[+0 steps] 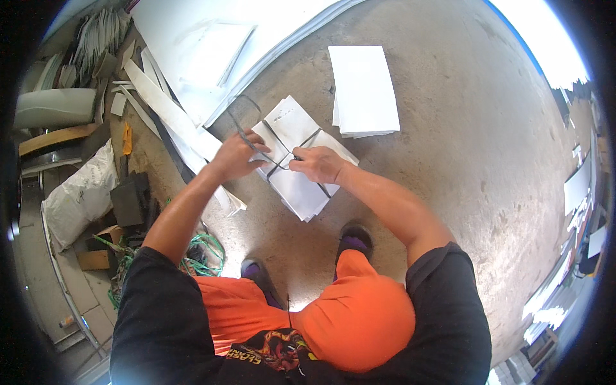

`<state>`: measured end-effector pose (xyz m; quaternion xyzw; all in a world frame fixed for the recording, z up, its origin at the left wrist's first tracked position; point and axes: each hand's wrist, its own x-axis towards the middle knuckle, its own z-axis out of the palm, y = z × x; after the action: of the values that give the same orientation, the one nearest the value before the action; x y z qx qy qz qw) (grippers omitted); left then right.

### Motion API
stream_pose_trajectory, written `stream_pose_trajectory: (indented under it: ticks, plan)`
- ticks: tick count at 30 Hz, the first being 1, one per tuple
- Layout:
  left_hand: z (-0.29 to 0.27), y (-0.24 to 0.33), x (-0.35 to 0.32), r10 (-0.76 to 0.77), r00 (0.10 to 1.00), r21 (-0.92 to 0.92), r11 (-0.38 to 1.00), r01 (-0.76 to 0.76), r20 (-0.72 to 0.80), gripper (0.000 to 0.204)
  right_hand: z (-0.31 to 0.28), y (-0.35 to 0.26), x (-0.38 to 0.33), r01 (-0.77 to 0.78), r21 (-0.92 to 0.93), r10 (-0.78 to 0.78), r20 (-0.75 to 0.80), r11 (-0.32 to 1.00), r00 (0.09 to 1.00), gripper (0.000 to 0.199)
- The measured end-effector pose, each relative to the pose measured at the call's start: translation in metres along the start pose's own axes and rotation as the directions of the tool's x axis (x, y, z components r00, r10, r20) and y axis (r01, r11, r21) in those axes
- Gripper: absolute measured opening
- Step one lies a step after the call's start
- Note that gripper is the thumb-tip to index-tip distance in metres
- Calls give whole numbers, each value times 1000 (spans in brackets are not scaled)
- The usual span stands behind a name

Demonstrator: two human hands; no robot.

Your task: The person organizes various materials in a workshop, first placing a wooden plank against a wall, then gathering and stacking white rectangular sheets on the floor. Finally, the person ties a bundle of these sheets together with a black strap.

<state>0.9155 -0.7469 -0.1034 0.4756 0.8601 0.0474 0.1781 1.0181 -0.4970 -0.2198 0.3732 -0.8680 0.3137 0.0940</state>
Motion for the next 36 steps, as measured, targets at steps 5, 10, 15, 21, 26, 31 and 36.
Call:
stream_pose_trajectory:
  ticks: [5, 10, 15, 21, 26, 31, 36]
  plan:
    - [57, 28, 18, 202, 951, -141, 961, -239, -235, 40, -19, 5, -6, 173, -86, -162, 121, 981, 979, 13]
    - [83, 34, 34, 106, 914, -309, 920, -239, -393, 23, -35, 4, -11, 218, -105, -192, 213, 970, 958, 15]
    - [110, 52, 34, 39, 815, -300, 919, -257, -578, 17, -36, 6, -24, 243, -111, -218, 202, 964, 955, 15]
    - [109, 64, 41, 39, 856, -246, 950, -191, -515, 17, -37, 5, -31, 140, -109, -113, 230, 984, 967, 16]
    - [109, 60, 32, -38, 860, -312, 939, -144, -510, 13, -49, -5, -25, -51, -114, 45, -58, 992, 997, 14]
    - [115, 72, 22, -140, 857, -394, 916, -79, -497, 12, -99, -19, -22, -559, -146, 521, -232, 816, 821, 8]
    - [120, 79, 29, -271, 839, -523, 852, -19, -472, 8, -97, -34, 3, -371, -112, 377, 36, 922, 926, 9]
